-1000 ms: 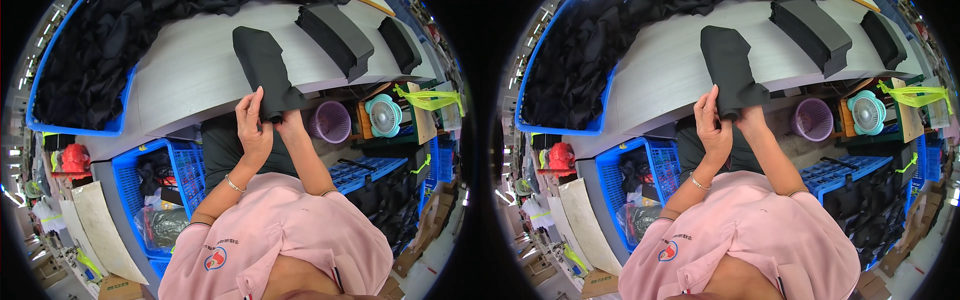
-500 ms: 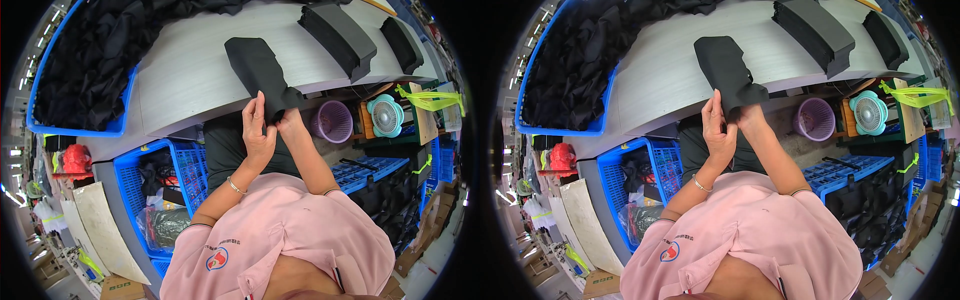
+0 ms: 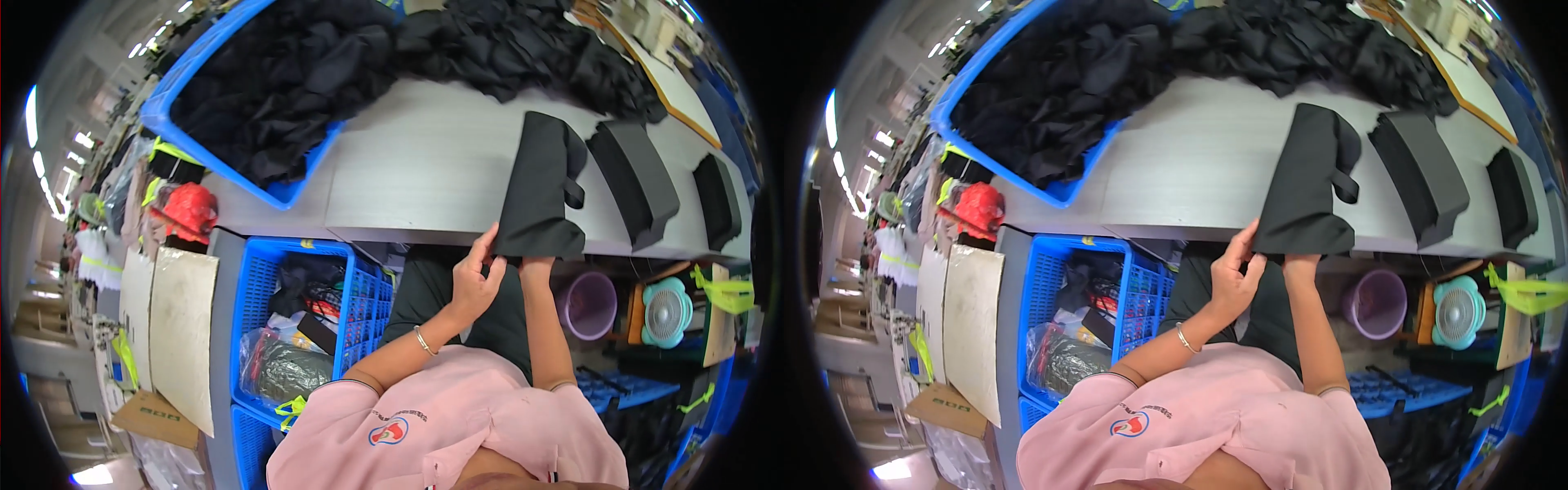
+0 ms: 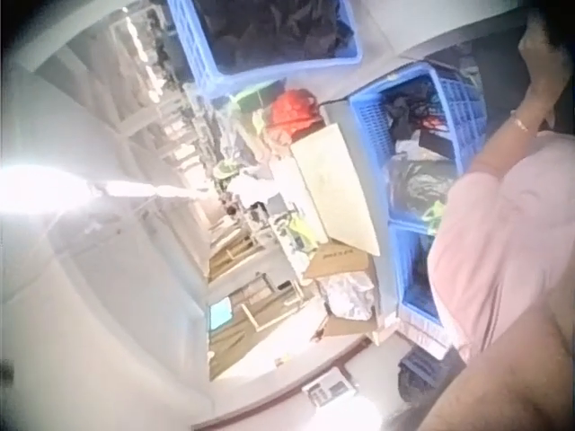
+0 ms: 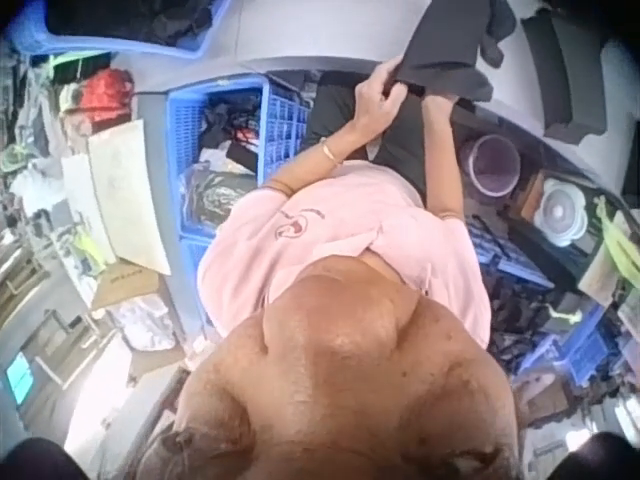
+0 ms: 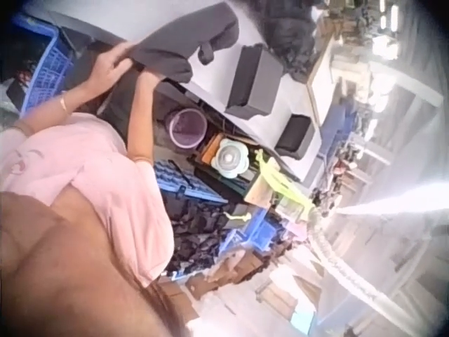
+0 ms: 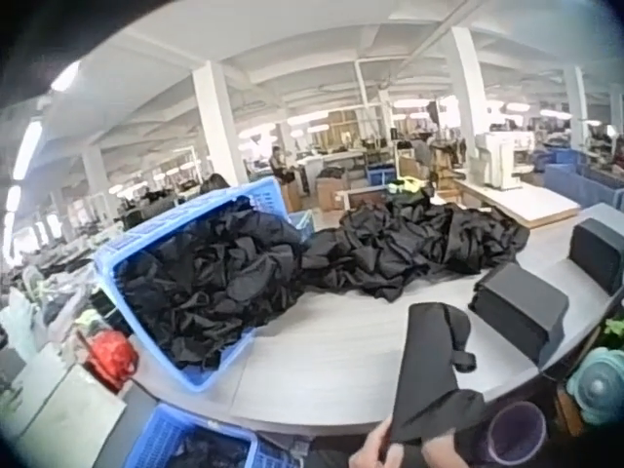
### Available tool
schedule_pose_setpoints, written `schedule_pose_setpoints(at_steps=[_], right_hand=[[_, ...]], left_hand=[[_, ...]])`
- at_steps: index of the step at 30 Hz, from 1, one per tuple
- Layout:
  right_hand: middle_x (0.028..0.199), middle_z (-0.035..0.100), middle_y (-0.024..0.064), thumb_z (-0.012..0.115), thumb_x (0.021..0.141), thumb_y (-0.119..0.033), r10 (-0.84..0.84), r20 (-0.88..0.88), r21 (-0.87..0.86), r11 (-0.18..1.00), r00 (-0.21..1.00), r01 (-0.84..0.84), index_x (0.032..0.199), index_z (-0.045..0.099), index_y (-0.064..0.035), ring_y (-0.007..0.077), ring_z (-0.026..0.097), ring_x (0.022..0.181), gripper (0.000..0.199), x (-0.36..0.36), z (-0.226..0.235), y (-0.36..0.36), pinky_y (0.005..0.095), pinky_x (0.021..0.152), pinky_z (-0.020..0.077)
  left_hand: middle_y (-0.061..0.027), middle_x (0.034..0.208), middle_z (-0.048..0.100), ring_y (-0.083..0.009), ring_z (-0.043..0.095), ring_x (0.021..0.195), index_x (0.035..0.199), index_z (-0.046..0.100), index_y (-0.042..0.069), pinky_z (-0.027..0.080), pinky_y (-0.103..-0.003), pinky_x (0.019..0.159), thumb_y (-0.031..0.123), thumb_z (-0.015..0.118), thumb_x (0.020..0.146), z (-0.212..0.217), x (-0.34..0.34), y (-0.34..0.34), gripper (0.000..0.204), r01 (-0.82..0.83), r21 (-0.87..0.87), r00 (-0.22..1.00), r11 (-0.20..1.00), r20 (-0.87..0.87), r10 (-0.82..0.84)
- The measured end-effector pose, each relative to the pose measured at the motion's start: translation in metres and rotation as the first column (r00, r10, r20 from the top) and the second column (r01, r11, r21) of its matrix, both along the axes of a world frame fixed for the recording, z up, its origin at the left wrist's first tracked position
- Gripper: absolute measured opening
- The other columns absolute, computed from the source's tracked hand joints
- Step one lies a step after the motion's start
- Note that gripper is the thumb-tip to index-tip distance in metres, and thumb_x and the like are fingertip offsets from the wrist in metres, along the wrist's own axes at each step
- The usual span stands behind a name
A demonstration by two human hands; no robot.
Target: Inserting foam stiffeners into black fabric pouches and folding them at a factory workstation.
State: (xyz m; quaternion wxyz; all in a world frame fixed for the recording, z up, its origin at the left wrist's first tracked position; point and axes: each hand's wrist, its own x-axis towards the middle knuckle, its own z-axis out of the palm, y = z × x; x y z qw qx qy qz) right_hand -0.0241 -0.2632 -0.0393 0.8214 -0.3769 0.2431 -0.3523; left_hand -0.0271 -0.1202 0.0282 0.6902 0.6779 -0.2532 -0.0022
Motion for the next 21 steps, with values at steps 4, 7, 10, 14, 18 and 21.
schedule_pose_setpoints(at_steps=[4, 7, 10, 14, 18, 21], right_hand=[[0.130, 0.058, 0.0063, 0.055, 0.102, -0.021, -0.181, -0.236, -0.781, 0.619, 0.955, -0.076, 0.133, 0.053, -0.0040, 0.0237, 0.056, 0.116, 0.036, -0.008, -0.053, -0.021, 0.0379, 0.103, 0.0443], [0.125, 0.060, 0.0093, 0.055, 0.100, -0.012, 0.112, -0.507, -0.608, 0.656, 0.854, -0.447, 0.126, 0.057, -0.0006, 0.0225, 0.056, 0.114, 0.028, -0.007, 0.021, 0.005, 0.0369, 0.101, 0.0437], [0.122, 0.063, 0.0180, 0.054, 0.096, -0.005, 0.479, -0.153, 0.026, 0.876, 0.864, -0.481, 0.119, 0.061, 0.0008, 0.0317, 0.059, 0.114, 0.026, -0.004, 0.017, -0.005, 0.0396, 0.102, 0.0434], [0.115, 0.063, 0.0263, 0.061, 0.082, -0.001, -0.499, -0.531, -0.770, -0.054, 0.685, -0.636, 0.117, 0.061, 0.0013, 0.0432, 0.060, 0.107, 0.035, -0.006, -0.036, -0.003, 0.0491, 0.096, 0.0472], [0.118, 0.064, 0.0218, 0.057, 0.086, -0.010, -0.514, -0.523, -0.791, -0.005, 0.680, -0.612, 0.115, 0.063, 0.0003, 0.0413, 0.060, 0.110, 0.031, 0.000, -0.004, 0.021, 0.0509, 0.098, 0.0441], [0.118, 0.064, 0.0206, 0.060, 0.083, -0.011, -0.482, -0.378, -0.888, -0.055, 0.791, -0.457, 0.117, 0.063, -0.0010, 0.0406, 0.060, 0.109, 0.035, 0.004, -0.019, 0.020, 0.0526, 0.098, 0.0432]], left_hand=[[-0.0062, 0.093, 0.070, -0.0089, 0.062, 0.072, 0.133, 0.059, 0.000, 0.053, -0.025, 0.068, 0.003, 0.045, 0.097, -0.013, 0.003, -0.005, 0.039, -0.037, 0.061, 0.970, 0.997, -0.239, 0.050], [-0.0040, 0.092, 0.069, -0.0087, 0.062, 0.073, 0.129, 0.061, -0.001, 0.054, -0.025, 0.066, 0.003, 0.044, 0.098, -0.056, 0.020, 0.017, 0.037, -0.138, -0.078, 0.920, 0.987, -0.380, 0.099], [-0.0031, 0.095, 0.069, -0.0091, 0.063, 0.075, 0.126, 0.063, -0.001, 0.056, -0.025, 0.066, 0.003, 0.043, 0.098, -0.078, 0.026, 0.010, 0.034, -0.158, -0.240, 0.802, 0.958, -0.597, -0.017], [-0.0034, 0.090, 0.064, -0.0094, 0.060, 0.072, 0.125, 0.064, 0.001, 0.057, -0.025, 0.062, 0.005, 0.043, 0.098, -0.085, 0.016, -0.022, 0.035, -0.101, -0.256, 0.672, 0.962, -0.730, -0.124], [-0.0003, 0.084, 0.064, -0.0077, 0.060, 0.070, 0.110, 0.067, 0.004, 0.051, -0.023, 0.062, 0.012, 0.048, 0.100, -0.084, 0.014, -0.024, 0.022, -0.050, -0.377, 0.617, 0.925, -0.740, -0.269], [0.0016, 0.081, 0.064, -0.0069, 0.060, 0.069, 0.103, 0.066, 0.006, 0.050, -0.023, 0.063, 0.015, 0.052, 0.100, -0.106, 0.020, -0.031, 0.017, -0.018, -0.392, 0.567, 0.920, -0.762, -0.314]])
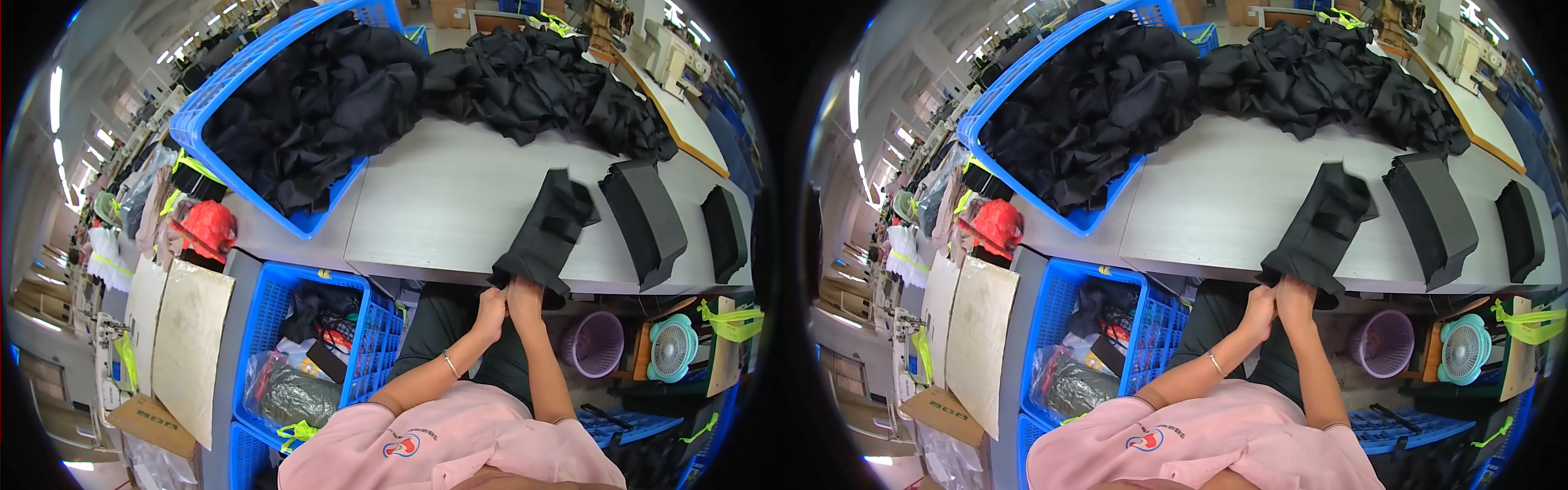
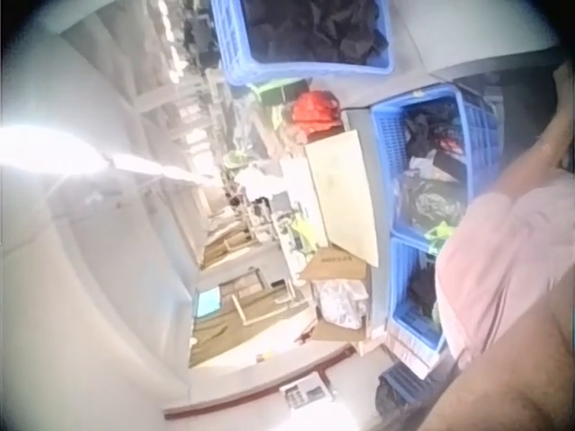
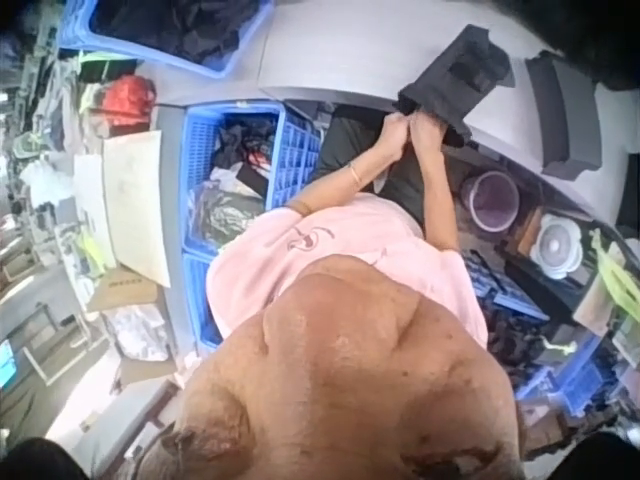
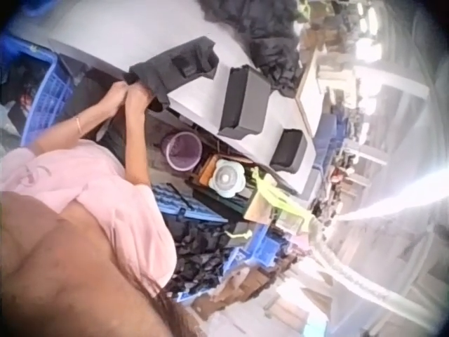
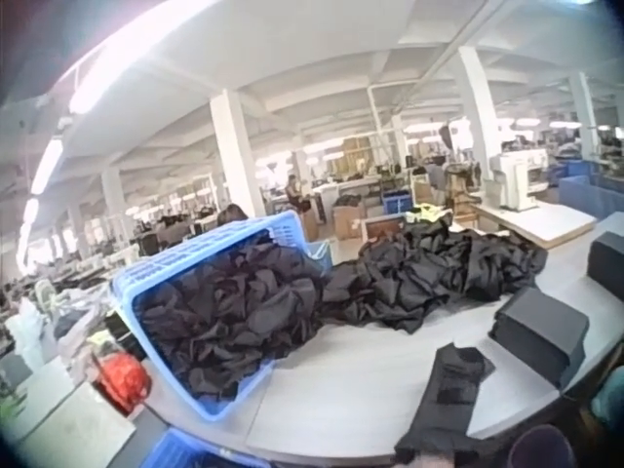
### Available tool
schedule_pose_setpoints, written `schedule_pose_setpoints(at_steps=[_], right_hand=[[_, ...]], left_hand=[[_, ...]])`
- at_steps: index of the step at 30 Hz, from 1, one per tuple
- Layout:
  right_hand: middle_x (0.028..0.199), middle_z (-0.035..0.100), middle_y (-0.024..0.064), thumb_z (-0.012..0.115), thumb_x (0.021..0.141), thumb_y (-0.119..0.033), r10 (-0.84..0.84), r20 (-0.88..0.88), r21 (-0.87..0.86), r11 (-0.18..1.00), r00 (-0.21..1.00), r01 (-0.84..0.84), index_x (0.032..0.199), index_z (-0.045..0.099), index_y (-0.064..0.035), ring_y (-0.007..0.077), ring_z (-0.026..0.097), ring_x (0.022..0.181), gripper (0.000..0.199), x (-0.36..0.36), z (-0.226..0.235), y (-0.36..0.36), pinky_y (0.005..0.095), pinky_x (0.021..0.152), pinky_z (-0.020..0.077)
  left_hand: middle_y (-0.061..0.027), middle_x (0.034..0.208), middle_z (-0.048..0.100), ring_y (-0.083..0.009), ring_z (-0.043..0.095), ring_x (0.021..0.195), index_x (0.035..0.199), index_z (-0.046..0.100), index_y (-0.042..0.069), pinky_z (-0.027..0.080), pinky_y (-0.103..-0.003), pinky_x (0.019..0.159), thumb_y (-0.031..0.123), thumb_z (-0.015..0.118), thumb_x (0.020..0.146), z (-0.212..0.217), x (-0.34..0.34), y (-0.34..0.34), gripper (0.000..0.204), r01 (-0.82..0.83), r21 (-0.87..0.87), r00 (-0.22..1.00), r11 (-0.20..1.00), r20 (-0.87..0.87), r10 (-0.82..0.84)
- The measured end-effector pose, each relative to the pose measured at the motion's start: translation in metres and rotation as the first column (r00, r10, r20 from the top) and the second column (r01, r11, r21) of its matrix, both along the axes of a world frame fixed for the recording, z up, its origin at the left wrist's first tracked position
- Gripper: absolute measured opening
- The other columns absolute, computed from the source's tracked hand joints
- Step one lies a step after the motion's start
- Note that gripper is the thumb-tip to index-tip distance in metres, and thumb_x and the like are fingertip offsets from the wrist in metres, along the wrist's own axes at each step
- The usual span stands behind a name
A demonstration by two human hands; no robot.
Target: Inserting foam stiffeners into black fabric pouches and folding them at a factory workstation.
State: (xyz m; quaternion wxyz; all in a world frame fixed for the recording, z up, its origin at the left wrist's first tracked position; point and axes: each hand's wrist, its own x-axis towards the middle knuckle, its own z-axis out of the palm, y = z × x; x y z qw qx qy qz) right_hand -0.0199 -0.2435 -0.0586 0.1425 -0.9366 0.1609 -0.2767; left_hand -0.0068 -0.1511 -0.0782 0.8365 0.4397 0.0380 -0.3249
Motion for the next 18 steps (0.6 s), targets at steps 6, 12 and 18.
schedule_pose_setpoints(at_steps=[6, 12, 18], right_hand=[[0.119, 0.064, 0.0185, 0.063, 0.082, -0.019, 0.093, -0.071, -0.166, 0.981, 0.993, -0.103, 0.114, 0.067, -0.0067, 0.0381, 0.061, 0.110, 0.035, 0.007, 0.008, -0.014, 0.0549, 0.095, 0.0444], [0.114, 0.067, 0.0107, 0.046, 0.097, -0.028, 0.240, -0.388, 0.080, 0.971, 0.890, -0.227, 0.116, 0.065, -0.0133, 0.0407, 0.060, 0.105, 0.031, 0.043, -0.008, -0.044, 0.0666, 0.087, 0.0425], [0.109, 0.069, 0.0134, 0.049, 0.097, -0.031, 0.125, -0.386, 0.081, 0.992, 0.914, -0.102, 0.114, 0.069, -0.0141, 0.0399, 0.067, 0.092, 0.031, 0.028, 0.015, -0.032, 0.0655, 0.084, 0.0464]], left_hand=[[-0.0052, 0.108, 0.069, -0.0150, 0.066, 0.093, 0.114, 0.062, 0.002, 0.052, -0.031, 0.078, 0.014, 0.048, 0.099, -0.001, 0.000, -0.031, 0.024, -0.087, -0.019, 0.996, 0.996, 0.019, 0.088], [-0.0087, 0.097, 0.072, -0.0161, 0.070, 0.086, 0.102, 0.067, 0.004, 0.056, -0.033, 0.074, 0.026, 0.050, 0.102, -0.006, 0.016, -0.023, 0.028, 0.116, 0.077, 0.989, 0.990, 0.087, -0.123], [-0.0086, 0.110, 0.064, -0.0147, 0.063, 0.085, 0.125, 0.056, -0.001, 0.053, -0.026, 0.072, 0.008, 0.067, 0.093, 0.025, -0.008, 0.008, 0.035, -0.361, 0.302, 0.805, 0.882, 0.578, 0.131]])
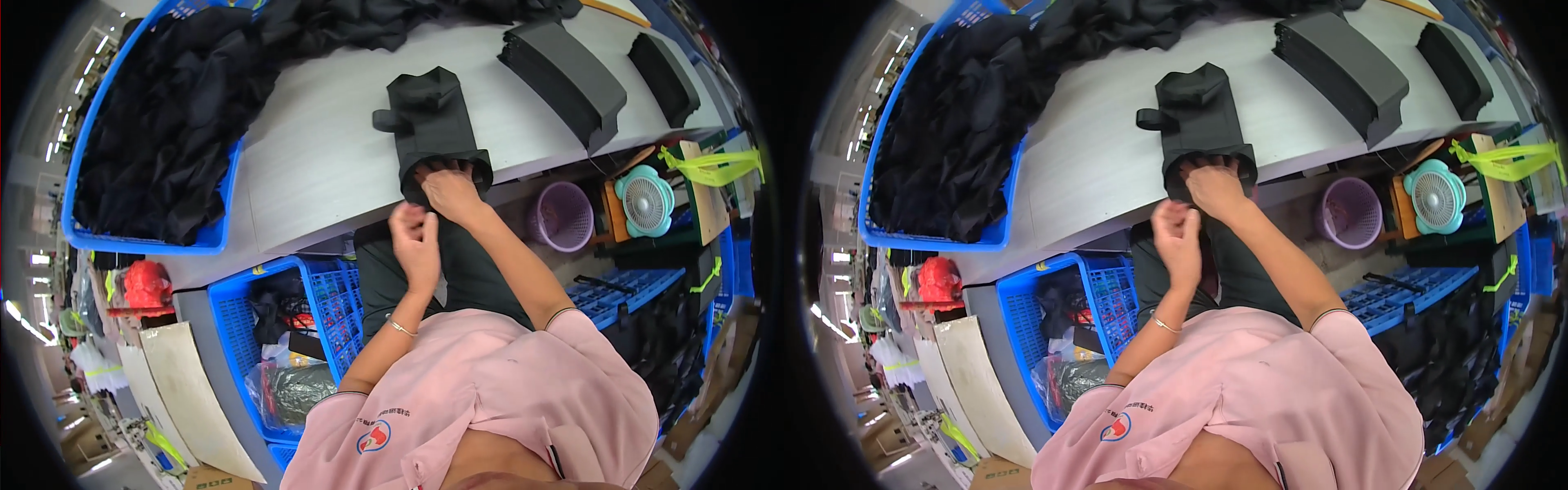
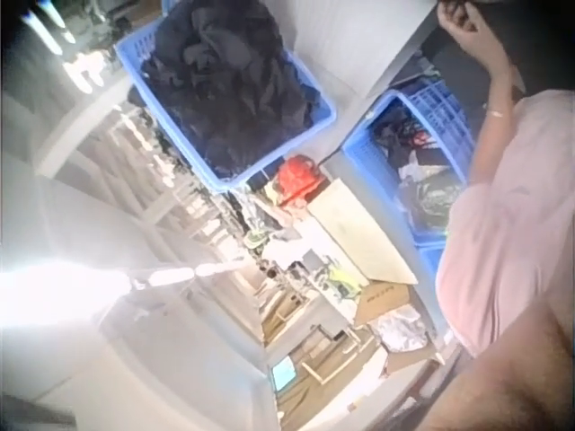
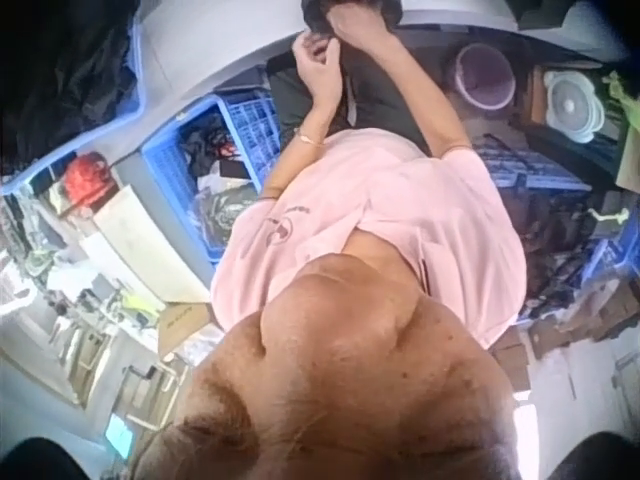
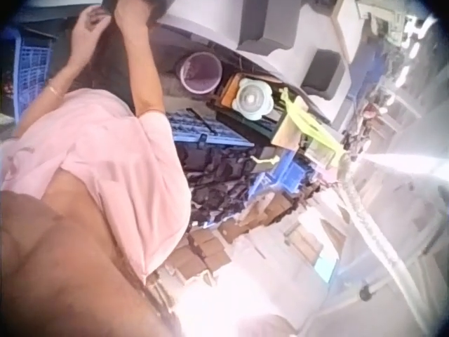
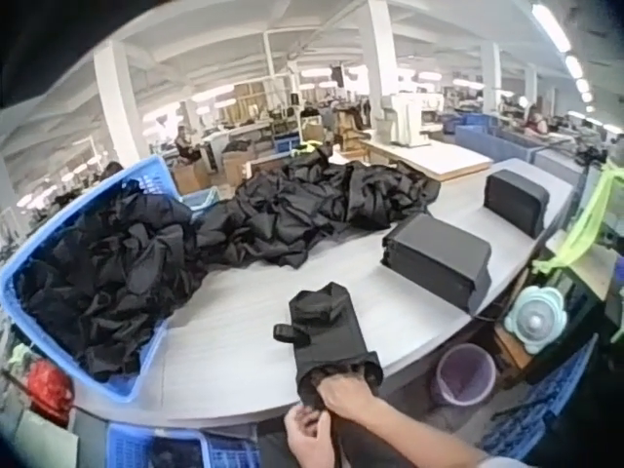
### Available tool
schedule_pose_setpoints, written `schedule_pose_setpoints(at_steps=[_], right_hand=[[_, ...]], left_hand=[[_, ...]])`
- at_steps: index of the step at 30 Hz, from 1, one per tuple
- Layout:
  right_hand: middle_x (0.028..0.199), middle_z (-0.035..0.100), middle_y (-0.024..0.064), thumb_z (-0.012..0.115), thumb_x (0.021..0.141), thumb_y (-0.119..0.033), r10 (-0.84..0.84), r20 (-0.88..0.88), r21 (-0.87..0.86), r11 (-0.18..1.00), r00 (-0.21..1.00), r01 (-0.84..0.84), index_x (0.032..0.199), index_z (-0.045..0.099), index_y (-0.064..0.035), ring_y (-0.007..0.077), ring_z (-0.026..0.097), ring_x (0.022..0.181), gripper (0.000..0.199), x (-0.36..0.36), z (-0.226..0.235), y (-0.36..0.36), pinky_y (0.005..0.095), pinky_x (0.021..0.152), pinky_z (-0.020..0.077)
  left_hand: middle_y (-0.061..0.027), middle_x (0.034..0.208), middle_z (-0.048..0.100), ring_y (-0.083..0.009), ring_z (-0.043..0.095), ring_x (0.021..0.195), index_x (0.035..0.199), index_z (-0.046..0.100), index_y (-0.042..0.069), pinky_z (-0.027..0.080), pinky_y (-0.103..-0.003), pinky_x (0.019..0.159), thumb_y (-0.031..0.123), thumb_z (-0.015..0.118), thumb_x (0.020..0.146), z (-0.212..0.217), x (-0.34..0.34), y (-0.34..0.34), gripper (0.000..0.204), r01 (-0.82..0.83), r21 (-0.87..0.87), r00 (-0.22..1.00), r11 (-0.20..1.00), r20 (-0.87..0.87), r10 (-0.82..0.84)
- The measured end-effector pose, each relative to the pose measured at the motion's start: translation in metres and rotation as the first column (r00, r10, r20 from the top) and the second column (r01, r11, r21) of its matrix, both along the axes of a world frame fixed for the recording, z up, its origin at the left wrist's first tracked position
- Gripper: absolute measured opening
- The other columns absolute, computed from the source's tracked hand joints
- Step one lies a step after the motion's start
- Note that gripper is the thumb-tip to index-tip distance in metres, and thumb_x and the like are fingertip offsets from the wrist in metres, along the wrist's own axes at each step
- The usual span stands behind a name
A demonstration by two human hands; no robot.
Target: Inserting foam stiffeners into black fabric pouches and folding them at a factory workstation.
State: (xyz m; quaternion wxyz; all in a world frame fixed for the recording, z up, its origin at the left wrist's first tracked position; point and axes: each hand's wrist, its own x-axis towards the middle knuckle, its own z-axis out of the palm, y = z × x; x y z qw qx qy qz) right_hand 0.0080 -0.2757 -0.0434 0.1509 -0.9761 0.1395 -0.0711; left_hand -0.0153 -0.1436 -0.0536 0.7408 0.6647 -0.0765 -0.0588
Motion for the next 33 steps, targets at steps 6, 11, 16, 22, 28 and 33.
schedule_pose_setpoints(at_steps=[6, 11, 16, 22, 28, 33], right_hand=[[0.112, 0.068, 0.0098, 0.055, 0.091, -0.026, 0.019, 0.137, -0.052, 0.999, 0.990, -0.012, 0.107, 0.069, -0.0119, 0.0372, 0.062, 0.106, 0.026, -0.021, 0.005, 0.045, 0.0649, 0.092, 0.0407], [0.118, 0.066, 0.0097, 0.059, 0.091, -0.032, 0.191, 0.284, -0.009, 0.980, 0.940, -0.197, 0.113, 0.068, -0.0125, 0.0348, 0.058, 0.115, 0.031, -0.051, -0.039, 0.013, 0.0558, 0.099, 0.0400], [0.122, 0.062, 0.0104, 0.057, 0.094, -0.032, 0.060, 0.013, 0.021, 0.998, 0.998, -0.061, 0.117, 0.068, -0.0154, 0.0376, 0.053, 0.120, 0.030, -0.065, 0.005, 0.026, 0.0639, 0.098, 0.0388], [0.119, 0.061, 0.0104, 0.059, 0.090, -0.028, 0.128, -0.066, 0.051, 0.991, 0.990, -0.125, 0.117, 0.067, -0.0156, 0.0367, 0.053, 0.118, 0.030, -0.084, -0.005, 0.047, 0.0650, 0.091, 0.0417], [0.134, 0.055, 0.0093, 0.058, 0.090, -0.023, 0.103, -0.090, -0.125, 0.986, 0.991, -0.114, 0.115, 0.067, -0.0094, 0.0309, 0.045, 0.133, 0.030, -0.103, 0.007, 0.049, 0.0680, 0.107, 0.0299], [0.156, 0.035, 0.0113, 0.067, 0.090, -0.019, -0.189, 0.389, 0.181, 0.975, 0.901, 0.126, 0.139, 0.051, -0.0098, 0.0329, 0.032, 0.145, 0.053, -0.146, 0.012, 0.037, 0.0647, 0.114, 0.0245]], left_hand=[[-0.0048, 0.094, 0.061, -0.0136, 0.054, 0.072, 0.107, 0.070, 0.005, 0.047, -0.029, 0.065, -0.003, 0.068, 0.082, 0.042, 0.055, 0.007, 0.026, -0.124, 0.292, 0.937, 0.948, 0.350, 0.015], [-0.0059, 0.086, 0.058, -0.0174, 0.062, 0.077, 0.100, 0.070, 0.004, 0.050, -0.028, 0.069, -0.008, 0.068, 0.077, 0.040, 0.024, 0.027, 0.026, 0.104, 0.423, 0.789, 0.900, 0.516, -0.334], [-0.0038, 0.095, 0.065, -0.0095, 0.062, 0.083, 0.115, 0.066, 0.001, 0.050, -0.023, 0.075, -0.001, 0.061, 0.094, 0.058, 0.045, 0.046, 0.021, 0.197, 0.143, 0.939, 0.970, 0.259, -0.228], [-0.0158, 0.133, 0.061, -0.0348, 0.052, 0.130, 0.125, 0.062, 0.004, 0.045, -0.040, 0.106, 0.003, 0.059, 0.091, 0.040, 0.094, -0.020, 0.035, 0.436, 0.708, 0.368, 0.556, 0.424, -0.828], [-0.0065, 0.154, 0.043, -0.0391, 0.031, 0.144, 0.143, 0.052, 0.017, 0.027, -0.050, 0.117, 0.034, 0.058, 0.097, 0.015, 0.158, -0.053, 0.050, -0.029, 0.819, 0.320, 0.573, 0.551, -0.771], [-0.0107, 0.158, 0.036, -0.0434, 0.028, 0.145, 0.149, 0.044, 0.014, 0.027, -0.052, 0.116, 0.051, 0.063, 0.092, 0.008, 0.159, -0.076, 0.070, -0.158, 0.821, 0.400, 0.548, 0.561, -0.725]])
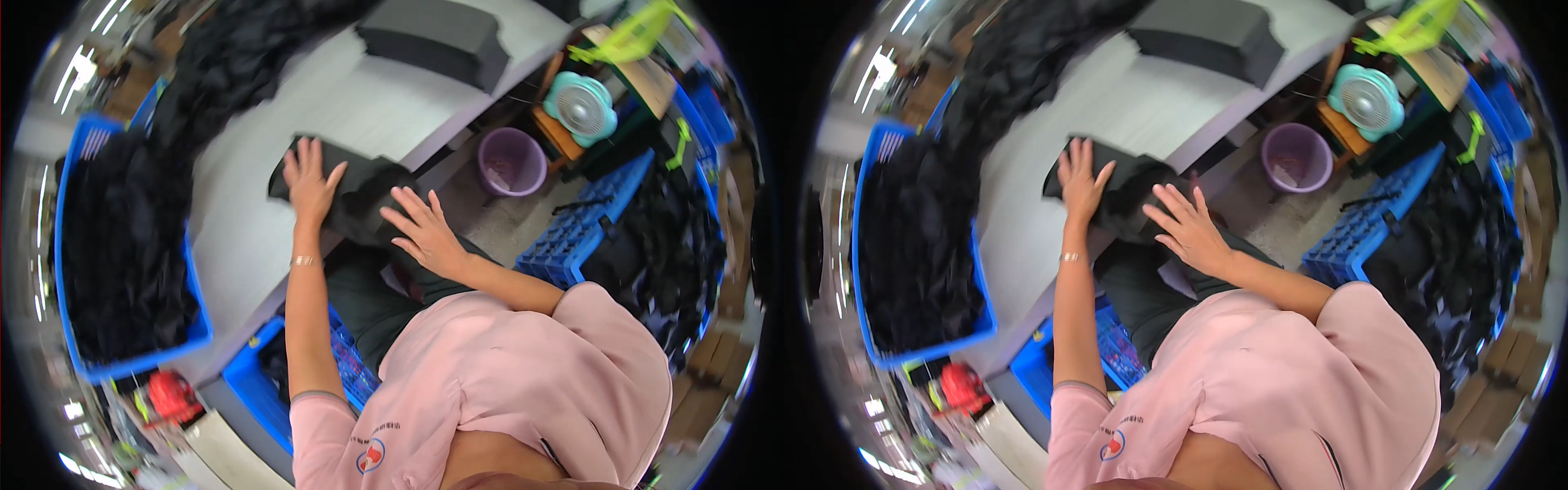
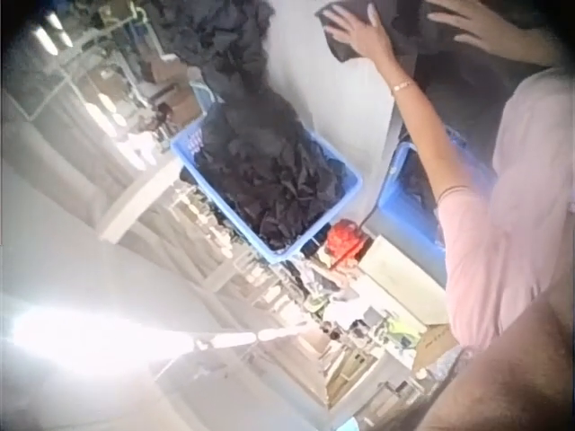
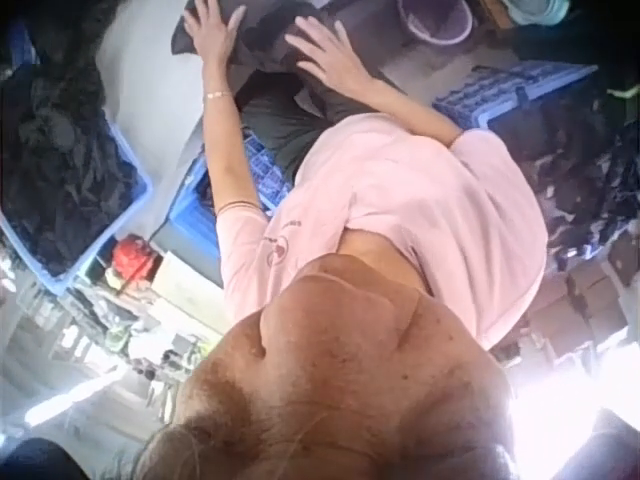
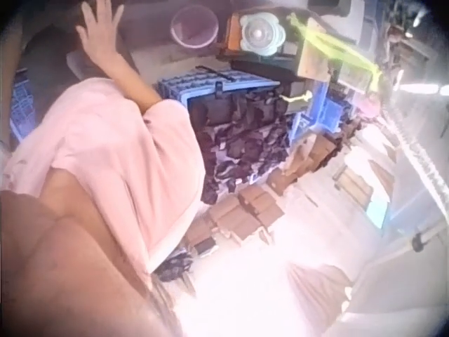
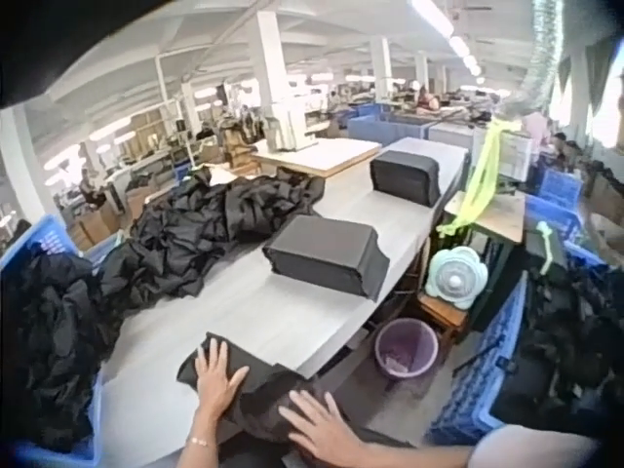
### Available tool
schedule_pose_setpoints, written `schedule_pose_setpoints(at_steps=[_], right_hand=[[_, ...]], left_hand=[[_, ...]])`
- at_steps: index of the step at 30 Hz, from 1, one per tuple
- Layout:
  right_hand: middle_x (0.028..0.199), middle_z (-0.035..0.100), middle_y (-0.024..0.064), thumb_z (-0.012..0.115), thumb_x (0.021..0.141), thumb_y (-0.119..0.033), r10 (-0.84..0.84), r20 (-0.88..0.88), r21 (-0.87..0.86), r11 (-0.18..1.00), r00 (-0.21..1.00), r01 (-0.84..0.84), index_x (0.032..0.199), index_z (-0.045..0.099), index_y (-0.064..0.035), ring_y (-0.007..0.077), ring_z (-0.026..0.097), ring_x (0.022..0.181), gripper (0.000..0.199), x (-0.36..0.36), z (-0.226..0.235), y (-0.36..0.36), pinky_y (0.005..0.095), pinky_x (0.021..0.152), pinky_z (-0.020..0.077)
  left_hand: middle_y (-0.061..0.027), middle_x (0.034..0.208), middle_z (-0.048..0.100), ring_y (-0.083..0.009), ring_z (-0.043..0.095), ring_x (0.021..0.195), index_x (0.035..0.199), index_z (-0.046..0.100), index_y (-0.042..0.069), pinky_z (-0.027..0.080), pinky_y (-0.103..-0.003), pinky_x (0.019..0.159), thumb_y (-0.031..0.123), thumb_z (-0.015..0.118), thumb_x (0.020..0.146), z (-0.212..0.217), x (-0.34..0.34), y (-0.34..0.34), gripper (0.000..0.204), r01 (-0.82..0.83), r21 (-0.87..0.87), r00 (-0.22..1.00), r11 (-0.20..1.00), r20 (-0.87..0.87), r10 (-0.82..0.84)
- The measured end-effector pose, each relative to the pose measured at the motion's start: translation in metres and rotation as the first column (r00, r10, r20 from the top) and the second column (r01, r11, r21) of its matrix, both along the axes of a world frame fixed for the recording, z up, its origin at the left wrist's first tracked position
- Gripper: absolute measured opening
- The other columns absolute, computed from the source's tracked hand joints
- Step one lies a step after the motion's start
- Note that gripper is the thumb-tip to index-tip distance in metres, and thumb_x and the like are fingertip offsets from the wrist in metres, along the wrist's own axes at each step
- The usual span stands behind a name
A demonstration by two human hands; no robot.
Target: Inserting foam stiffeners into black fabric pouches and folding them at a factory workstation.
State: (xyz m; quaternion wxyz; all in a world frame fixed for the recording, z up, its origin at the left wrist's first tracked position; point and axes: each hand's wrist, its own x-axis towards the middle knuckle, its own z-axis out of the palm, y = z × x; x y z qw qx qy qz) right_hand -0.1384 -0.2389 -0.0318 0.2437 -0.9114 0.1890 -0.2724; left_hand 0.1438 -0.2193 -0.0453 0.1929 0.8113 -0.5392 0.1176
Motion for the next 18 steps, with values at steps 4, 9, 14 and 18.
schedule_pose_setpoints(at_steps=[4, 9, 14, 18], right_hand=[[0.146, 0.042, 0.0198, 0.077, 0.085, -0.026, -0.418, 0.175, 0.550, 0.792, 0.892, 0.263, 0.138, 0.045, -0.0024, 0.0364, 0.051, 0.126, 0.066, -0.021, -0.025, -0.015, 0.0493, 0.101, 0.0467], [0.106, 0.067, 0.0084, 0.075, 0.086, -0.021, -0.250, -0.025, 0.997, -0.075, 0.968, 0.006, 0.121, 0.060, 0.0007, 0.0205, 0.063, 0.093, 0.044, -0.010, -0.013, -0.019, 0.0379, 0.073, 0.0546], [0.098, 0.073, 0.0065, 0.072, 0.082, -0.006, -0.513, 0.134, 0.881, 0.454, 0.848, 0.135, 0.104, 0.073, 0.0005, 0.0170, 0.063, 0.094, 0.023, -0.043, -0.045, -0.033, 0.0328, 0.090, 0.0489], [0.104, 0.072, 0.0047, 0.072, 0.085, -0.002, -0.603, 0.136, 0.977, 0.215, 0.786, -0.005, 0.111, 0.071, 0.0014, 0.0163, 0.065, 0.094, 0.026, -0.130, -0.020, -0.063, 0.0342, 0.089, 0.0517]], left_hand=[[-0.0160, 0.159, 0.033, -0.0469, 0.029, 0.142, 0.151, 0.040, 0.013, 0.028, -0.055, 0.114, 0.055, 0.066, 0.089, 0.000, -0.018, 0.012, 0.079, -0.077, 0.083, 0.997, 0.994, 0.025, 0.076], [-0.0202, 0.162, 0.023, -0.0534, 0.020, 0.145, 0.156, 0.029, 0.010, 0.023, -0.056, 0.117, 0.057, 0.063, 0.091, -0.006, -0.052, 0.021, 0.087, -0.064, 0.126, 0.997, 0.990, -0.040, 0.069], [-0.0242, 0.161, 0.022, -0.0340, 0.032, 0.145, 0.154, 0.014, -0.009, 0.032, -0.048, 0.117, 0.037, 0.051, 0.103, 0.041, -0.083, 0.017, 0.078, -0.299, -0.345, 0.411, 0.890, -0.888, -0.206], [-0.0259, 0.148, 0.043, -0.0343, 0.045, 0.136, 0.149, 0.030, -0.009, 0.039, -0.043, 0.112, 0.036, 0.050, 0.104, 0.002, 0.023, 0.063, 0.067, -0.353, -0.337, 0.747, 0.873, -0.663, 0.046]])
